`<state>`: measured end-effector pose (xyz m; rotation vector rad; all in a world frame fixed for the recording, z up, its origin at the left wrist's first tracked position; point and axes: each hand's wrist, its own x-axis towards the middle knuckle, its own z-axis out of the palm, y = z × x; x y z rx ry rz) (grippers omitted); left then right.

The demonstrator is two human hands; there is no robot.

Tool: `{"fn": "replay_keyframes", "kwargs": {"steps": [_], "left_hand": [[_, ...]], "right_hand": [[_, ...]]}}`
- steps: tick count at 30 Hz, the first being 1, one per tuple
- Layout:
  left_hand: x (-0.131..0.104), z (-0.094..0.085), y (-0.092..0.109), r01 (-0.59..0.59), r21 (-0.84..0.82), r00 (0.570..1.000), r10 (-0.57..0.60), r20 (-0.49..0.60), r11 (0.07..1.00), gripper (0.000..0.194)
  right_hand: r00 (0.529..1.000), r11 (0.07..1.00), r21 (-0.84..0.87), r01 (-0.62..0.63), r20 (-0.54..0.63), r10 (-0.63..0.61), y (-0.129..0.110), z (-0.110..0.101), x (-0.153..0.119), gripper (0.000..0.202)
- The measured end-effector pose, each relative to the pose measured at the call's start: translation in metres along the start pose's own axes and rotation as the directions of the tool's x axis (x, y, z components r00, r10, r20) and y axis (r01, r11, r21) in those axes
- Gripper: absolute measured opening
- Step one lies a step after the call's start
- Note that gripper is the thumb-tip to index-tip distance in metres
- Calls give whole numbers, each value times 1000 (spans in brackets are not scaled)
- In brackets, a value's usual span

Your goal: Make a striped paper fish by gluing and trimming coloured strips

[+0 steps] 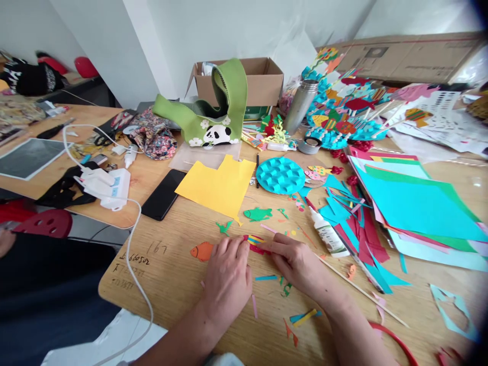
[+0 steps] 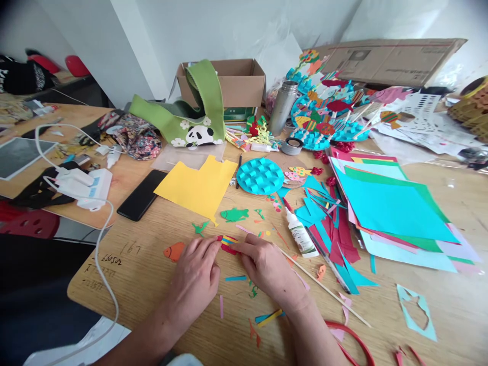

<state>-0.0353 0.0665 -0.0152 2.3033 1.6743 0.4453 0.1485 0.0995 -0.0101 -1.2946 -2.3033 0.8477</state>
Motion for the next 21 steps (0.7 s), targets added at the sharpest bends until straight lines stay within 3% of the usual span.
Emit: {"fn": "replay_keyframes", "kwargs": {"steps": [8,11,15,21], "left_hand": [[2,-3,1,3,6,1000,-3,21,1000,50],[2,-2,0,2,-15,1000,-2,4,1000,47],[4,1,-3,-15,-21,999,14,-31,1000,36],[3,4,-4,-12,2,1000,12,-25,1000,28]], "right_hand": [[1000,1000,-4,-10,-3,10,7,-7,-6,37],[989,996,1,-91,-117,91,8,-7,-4,36],[916,963,69,-260,-299,269,6,4,4,22],[918,950,88,-300,-243,312,6,18,9,10]]}}
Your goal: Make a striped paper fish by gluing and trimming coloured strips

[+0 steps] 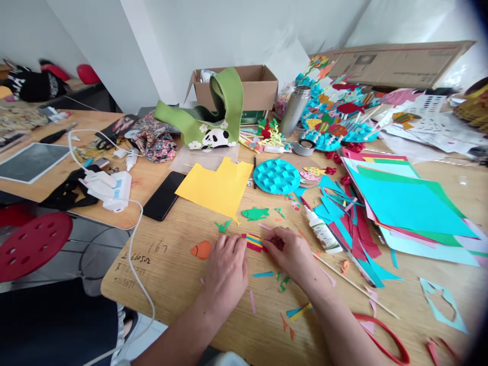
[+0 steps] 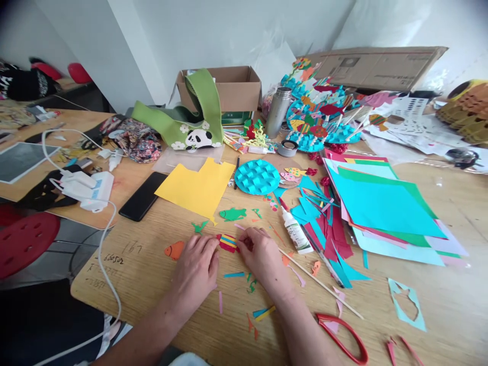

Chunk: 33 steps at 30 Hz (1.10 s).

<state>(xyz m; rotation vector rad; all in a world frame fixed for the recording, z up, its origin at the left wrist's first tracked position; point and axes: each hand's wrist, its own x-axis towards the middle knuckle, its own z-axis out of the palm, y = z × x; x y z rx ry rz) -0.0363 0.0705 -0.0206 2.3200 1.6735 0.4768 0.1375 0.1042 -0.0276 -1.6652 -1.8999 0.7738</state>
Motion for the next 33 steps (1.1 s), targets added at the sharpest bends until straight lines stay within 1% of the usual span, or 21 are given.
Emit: {"fn": "replay_keyframes", "kwargs": {"steps": [3,8,11,25,33], "left_hand": [[-2,-3,2,-7,20,1000,6,27,1000,28],[-9,-13,2,-90,81,990,80,119,993,34],[-13,-15,1,-120,91,983,106,148,989,35],[-19,-5,6,-108,134,991,96,96,985,34],[-19,-4,7,-107,130,992,97,79,986,35]], "right_hand": [[1000,1000,5,-6,15,6,0,-1,0,9],[999,998,36,-46,28,45,0,-2,2,7],[998,998,40,-57,26,56,1,-2,3,7],[998,998,27,-58,8,58,1,2,3,5],[998,998,20,-60,0,60,1,3,4,5]]}}
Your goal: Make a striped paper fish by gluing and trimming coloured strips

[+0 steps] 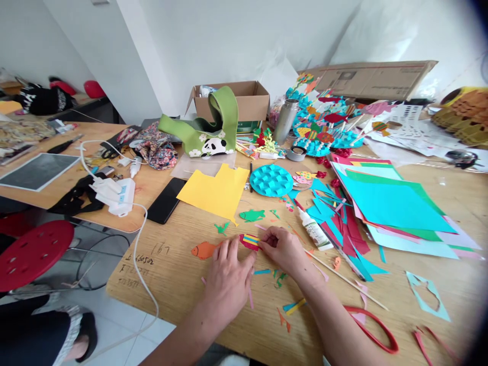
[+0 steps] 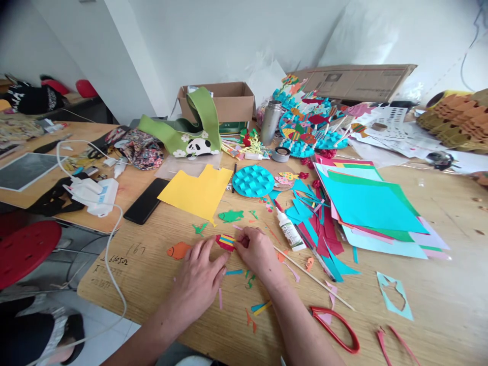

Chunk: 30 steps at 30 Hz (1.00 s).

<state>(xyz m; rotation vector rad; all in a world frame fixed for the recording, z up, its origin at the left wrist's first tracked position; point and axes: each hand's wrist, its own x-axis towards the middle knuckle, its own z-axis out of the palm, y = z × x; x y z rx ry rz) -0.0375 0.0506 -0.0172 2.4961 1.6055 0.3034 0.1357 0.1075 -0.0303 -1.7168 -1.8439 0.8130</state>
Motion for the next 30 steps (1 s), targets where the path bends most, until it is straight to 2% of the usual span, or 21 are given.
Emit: {"fn": "replay_keyframes", "kwargs": {"steps": [30], "left_hand": [[0,2,-1,-10,14,1000,10,8,1000,37]], "right_hand": [[999,999,-50,20,-26,-22,-3,1,-2,8]]}}
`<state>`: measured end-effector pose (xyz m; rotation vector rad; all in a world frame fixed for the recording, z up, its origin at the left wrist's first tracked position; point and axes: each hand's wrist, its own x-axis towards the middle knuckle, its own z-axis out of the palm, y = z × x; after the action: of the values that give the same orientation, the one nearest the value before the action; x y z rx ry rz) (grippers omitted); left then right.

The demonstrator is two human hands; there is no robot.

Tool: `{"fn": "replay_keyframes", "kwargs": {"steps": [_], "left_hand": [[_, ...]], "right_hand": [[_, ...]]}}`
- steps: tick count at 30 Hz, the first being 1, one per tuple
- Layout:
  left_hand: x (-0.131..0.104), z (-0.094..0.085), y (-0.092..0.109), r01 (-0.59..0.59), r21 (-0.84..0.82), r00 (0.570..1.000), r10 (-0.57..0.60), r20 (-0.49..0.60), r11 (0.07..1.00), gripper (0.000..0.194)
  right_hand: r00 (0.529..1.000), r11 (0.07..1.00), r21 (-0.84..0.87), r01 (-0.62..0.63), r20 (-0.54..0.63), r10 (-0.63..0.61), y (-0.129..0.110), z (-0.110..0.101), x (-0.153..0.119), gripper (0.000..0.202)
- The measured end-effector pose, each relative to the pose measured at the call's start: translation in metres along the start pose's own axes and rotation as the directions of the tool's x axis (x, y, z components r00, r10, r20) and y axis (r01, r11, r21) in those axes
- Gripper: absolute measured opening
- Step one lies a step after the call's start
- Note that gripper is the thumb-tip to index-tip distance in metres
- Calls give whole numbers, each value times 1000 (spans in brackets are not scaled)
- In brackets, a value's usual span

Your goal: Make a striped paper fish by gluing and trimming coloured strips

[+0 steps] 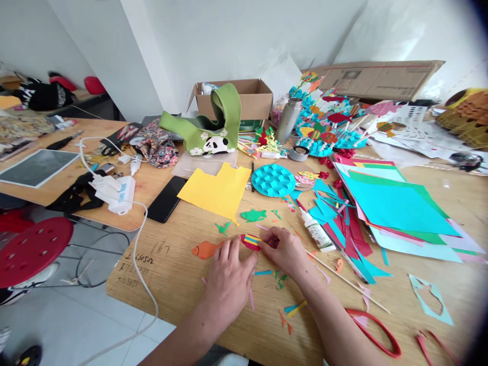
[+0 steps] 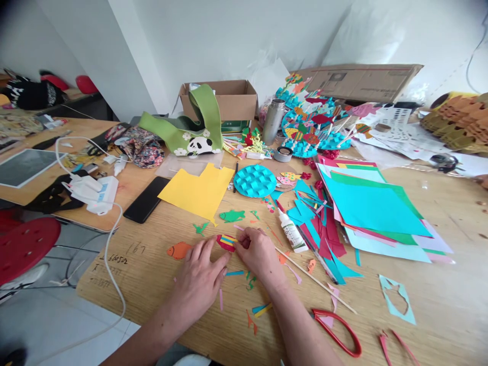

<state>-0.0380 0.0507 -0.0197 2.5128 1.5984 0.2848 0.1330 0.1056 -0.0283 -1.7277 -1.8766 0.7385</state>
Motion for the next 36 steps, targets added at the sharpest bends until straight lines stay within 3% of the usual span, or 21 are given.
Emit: {"fn": "replay_keyframes", "kwargs": {"steps": [9,15,21,25,32,36], "left_hand": [[0,2,-1,0,1,1000,0,-16,1000,38],[-1,1,0,8,-10,1000,-8,-16,1000,38],[-1,1,0,13,-15,1000,-13,-10,1000,36],[1,0,0,13,-12,1000,-13,-3,1000,37],[1,-4,-1,4,-46,1000,-5,-6,999,33],[0,-7,-1,-3,-67,1000,2,-11,998,34]], "right_hand": [[999,997,82,-4,34,1,2,-6,2,12],[988,986,110,127,68,-135,9,-12,1,21],[979,981,75,176,87,-183,10,-11,0,26],[983,983,100,151,92,-160,8,-13,0,24],[988,967,203,152,-11,-153,-4,-25,-4,17],[980,961,218,169,70,-188,-12,-36,-6,16]]}}
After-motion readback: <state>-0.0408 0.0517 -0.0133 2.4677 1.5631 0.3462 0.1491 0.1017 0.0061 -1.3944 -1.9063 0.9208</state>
